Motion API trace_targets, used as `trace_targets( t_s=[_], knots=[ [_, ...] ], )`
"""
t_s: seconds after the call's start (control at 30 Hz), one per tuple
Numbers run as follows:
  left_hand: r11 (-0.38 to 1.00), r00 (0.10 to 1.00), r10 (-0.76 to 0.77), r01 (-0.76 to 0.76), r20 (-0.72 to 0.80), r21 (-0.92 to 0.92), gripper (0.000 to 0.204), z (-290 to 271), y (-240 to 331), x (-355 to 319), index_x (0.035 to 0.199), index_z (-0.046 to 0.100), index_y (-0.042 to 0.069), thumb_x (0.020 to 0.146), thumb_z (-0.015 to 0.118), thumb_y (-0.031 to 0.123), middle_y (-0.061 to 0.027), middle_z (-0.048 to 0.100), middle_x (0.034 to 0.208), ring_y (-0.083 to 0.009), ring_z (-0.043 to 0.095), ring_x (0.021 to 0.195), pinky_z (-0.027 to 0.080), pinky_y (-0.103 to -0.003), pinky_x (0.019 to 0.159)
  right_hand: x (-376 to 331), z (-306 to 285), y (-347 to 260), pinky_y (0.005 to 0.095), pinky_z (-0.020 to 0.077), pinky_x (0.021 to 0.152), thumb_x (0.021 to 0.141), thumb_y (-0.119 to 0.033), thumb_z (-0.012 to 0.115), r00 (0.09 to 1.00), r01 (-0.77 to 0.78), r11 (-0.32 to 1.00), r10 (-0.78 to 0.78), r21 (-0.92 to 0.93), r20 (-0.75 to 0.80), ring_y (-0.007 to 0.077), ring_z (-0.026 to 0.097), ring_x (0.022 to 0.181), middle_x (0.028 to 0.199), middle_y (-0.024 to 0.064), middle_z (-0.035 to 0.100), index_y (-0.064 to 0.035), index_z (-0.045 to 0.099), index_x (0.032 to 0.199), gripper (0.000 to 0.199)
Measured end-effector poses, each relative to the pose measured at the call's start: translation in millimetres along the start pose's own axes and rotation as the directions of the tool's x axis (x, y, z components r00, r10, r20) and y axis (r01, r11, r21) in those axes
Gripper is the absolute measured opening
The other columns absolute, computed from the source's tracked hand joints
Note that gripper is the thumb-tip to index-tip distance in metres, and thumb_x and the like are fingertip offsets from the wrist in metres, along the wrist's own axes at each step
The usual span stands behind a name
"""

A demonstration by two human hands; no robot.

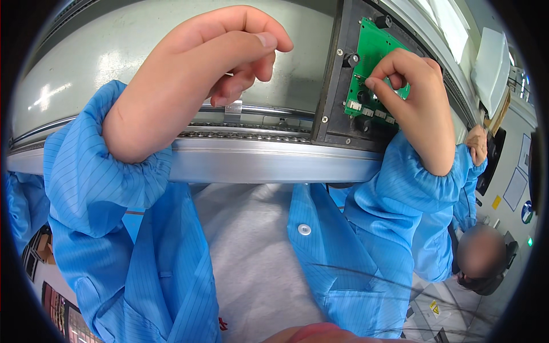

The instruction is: Assemble electronic components onto a printed circuit board on a production line.

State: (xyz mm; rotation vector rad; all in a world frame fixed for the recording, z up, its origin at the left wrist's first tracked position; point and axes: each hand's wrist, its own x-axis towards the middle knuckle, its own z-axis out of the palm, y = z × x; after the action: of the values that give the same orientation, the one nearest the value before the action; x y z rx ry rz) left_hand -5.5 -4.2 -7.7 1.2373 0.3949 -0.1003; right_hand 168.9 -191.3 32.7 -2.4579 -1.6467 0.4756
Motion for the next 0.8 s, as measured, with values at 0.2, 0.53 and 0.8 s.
trace_targets(
  t_s=[0.2, 0.53, 0.8],
  knots=[
    [1.000, 1.000, -0.009, 0.009, -0.006, 0.008, 0.023, 0, 0, 0, 0.101, 0.055, 0.006, 0.092, 0.041, 0.022, -0.0012, 0.048, 0.072, -0.0061, 0.033, 0.055, 0.027, -0.017, 0.048, 0, 1, 1, 0.0282, 0.0323, 0.082, 0.075, -0.004, 0.066, 0.999, -0.033, 0.999, 0.033, -0.002, 0.021, 0.0118, 0.038, 0.060, 0.062, -0.0027, 0.043, -0.0067, 0.059, 0.071, 0.009],
    [0.992, 0.998, -0.047, 0.043, -0.031, -0.117, 0.025, -2, -2, -3, 0.101, 0.055, 0.006, 0.092, 0.041, 0.024, -0.0002, 0.046, 0.072, -0.0059, 0.032, 0.056, 0.026, -0.018, 0.048, 9, -6, 6, 0.0234, 0.0358, 0.063, 0.077, -0.010, 0.068, 0.952, -0.272, 0.962, 0.268, 0.007, 0.148, 0.0112, 0.038, 0.059, 0.061, -0.0015, 0.043, -0.0033, 0.059, 0.072, 0.012],
    [0.969, 0.995, 0.008, -0.033, -0.101, -0.243, 0.026, -16, 4, 5, 0.105, 0.054, 0.006, 0.095, 0.039, 0.024, 0.0002, 0.043, 0.075, -0.0059, 0.032, 0.059, 0.027, -0.018, 0.050, -3, 8, -15, 0.0252, 0.0361, 0.062, 0.075, -0.017, 0.070, 0.940, -0.041, 0.998, 0.024, -0.041, -0.342, 0.0127, 0.044, 0.060, 0.065, 0.0010, 0.051, -0.0043, 0.058, 0.073, 0.018]
  ],
)
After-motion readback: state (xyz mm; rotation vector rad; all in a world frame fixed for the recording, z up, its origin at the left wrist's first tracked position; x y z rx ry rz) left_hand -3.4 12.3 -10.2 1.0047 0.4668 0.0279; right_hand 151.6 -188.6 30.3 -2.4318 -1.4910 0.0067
